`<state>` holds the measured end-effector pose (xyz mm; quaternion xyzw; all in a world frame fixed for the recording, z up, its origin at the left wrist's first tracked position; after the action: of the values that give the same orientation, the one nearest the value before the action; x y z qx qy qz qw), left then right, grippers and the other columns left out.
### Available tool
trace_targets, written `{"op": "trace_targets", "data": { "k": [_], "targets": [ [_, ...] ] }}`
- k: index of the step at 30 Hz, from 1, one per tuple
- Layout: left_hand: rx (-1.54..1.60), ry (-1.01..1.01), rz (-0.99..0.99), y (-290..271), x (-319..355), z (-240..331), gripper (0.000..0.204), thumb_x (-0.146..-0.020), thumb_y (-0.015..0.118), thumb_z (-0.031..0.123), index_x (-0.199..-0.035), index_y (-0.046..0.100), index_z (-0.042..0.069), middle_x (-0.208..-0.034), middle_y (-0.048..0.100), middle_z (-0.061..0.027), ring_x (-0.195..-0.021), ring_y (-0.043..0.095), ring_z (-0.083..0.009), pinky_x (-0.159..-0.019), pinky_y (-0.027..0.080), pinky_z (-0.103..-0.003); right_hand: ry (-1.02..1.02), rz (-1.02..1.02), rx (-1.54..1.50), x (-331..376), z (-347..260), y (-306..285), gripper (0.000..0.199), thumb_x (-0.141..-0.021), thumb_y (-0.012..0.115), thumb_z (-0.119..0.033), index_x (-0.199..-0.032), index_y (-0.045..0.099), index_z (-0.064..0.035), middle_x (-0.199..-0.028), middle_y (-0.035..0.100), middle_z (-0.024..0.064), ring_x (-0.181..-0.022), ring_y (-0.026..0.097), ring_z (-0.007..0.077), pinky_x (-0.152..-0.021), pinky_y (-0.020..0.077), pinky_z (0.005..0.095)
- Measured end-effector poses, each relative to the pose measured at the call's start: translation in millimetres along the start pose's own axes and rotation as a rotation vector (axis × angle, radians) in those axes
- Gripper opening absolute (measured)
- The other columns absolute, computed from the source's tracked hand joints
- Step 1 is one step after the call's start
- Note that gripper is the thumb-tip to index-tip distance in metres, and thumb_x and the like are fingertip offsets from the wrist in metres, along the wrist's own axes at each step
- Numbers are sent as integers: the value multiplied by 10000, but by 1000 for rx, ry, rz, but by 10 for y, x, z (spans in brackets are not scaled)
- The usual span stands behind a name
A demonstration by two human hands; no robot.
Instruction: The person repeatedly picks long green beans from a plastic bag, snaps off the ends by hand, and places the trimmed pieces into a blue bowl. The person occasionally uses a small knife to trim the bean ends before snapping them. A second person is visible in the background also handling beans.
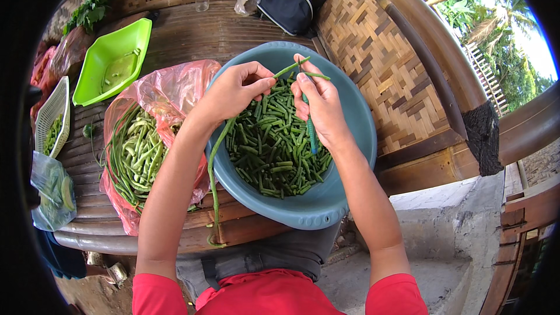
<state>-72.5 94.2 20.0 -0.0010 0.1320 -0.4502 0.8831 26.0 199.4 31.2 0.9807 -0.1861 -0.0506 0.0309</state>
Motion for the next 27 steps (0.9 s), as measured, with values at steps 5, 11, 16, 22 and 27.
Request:
{"op": "trace_targets", "data": {
  "k": [5,11,16,22,27],
  "targets": [
    [21,62,19,-22,-7,24,143,-980,634,115,-989,675,-21,-834,645,1,-753,556,-68,-701,470,-236,55,-115,32,57,46,162,532,-1058,497,-175,-1552,332,-64,-791,506,-27,-554,411,23,-487,361,186],
    [-21,150,101,-83,15,105,85,-918,699,80,-927,687,-3,-786,648,-4,-727,564,-82,-666,469,-266,77,-143,72,75,61,208,505,-1064,481,-177,-1547,358,-98,-787,491,-26,-545,392,17,-480,350,172],
    [-108,138,84,-101,18,91,80,-894,720,37,-905,646,9,-840,650,3,-791,572,-71,-725,480,-255,96,-164,90,92,84,228,493,-1064,481,-183,-1537,375,-96,-783,484,-30,-542,386,16,-478,345,168],
    [-143,134,113,-113,12,49,153,-855,753,26,-863,601,19,-814,638,-13,-774,575,-86,-707,487,-273,109,-165,96,93,110,252,476,-1064,475,-177,-1527,399,-93,-778,480,-38,-545,374,16,-479,346,165],
    [-157,109,143,-134,16,25,171,-828,776,55,-857,611,18,-788,647,-54,-731,575,-120,-669,486,-310,102,-160,105,88,111,250,473,-1065,473,-174,-1525,403,-87,-779,483,-39,-551,373,14,-486,352,167]
  ]
}}
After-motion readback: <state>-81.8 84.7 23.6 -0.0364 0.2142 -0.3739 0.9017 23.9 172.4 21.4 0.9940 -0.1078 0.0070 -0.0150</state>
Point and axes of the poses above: each hand's wrist, its own x-axis away from the middle knuckle, its own y-axis out of the palm, z = x × y, the point moved 10 cm from there along -x, towards the middle knuckle
